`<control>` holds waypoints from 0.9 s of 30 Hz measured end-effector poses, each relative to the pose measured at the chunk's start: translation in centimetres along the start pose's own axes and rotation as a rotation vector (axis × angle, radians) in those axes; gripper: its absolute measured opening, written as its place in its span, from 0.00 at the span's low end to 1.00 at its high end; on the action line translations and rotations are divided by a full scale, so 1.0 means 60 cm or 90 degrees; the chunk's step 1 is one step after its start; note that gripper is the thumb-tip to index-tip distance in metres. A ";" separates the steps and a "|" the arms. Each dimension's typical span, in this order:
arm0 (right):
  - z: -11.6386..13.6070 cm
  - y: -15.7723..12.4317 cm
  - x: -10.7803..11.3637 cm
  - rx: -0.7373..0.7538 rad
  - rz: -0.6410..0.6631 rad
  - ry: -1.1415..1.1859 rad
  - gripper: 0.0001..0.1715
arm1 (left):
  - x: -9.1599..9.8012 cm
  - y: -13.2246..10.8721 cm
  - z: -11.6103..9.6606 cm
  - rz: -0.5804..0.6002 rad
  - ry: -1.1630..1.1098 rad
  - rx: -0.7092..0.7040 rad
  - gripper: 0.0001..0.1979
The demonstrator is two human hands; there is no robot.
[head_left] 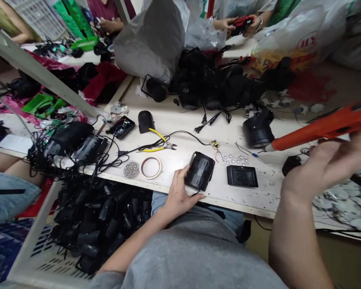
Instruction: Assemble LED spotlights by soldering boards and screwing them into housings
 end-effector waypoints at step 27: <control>0.117 -0.153 -0.061 0.263 0.719 -0.011 0.57 | 0.038 0.087 0.056 0.261 -0.087 -0.092 0.62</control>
Point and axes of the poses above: each hand's wrist, its own y-axis towards the middle knuckle, its own x-axis out of the back of the hand, z = x × y, the point moved 1 cm from there along y, towards the middle knuckle, and after that the axes turned 1 degree about y, right-handed, at the moved point
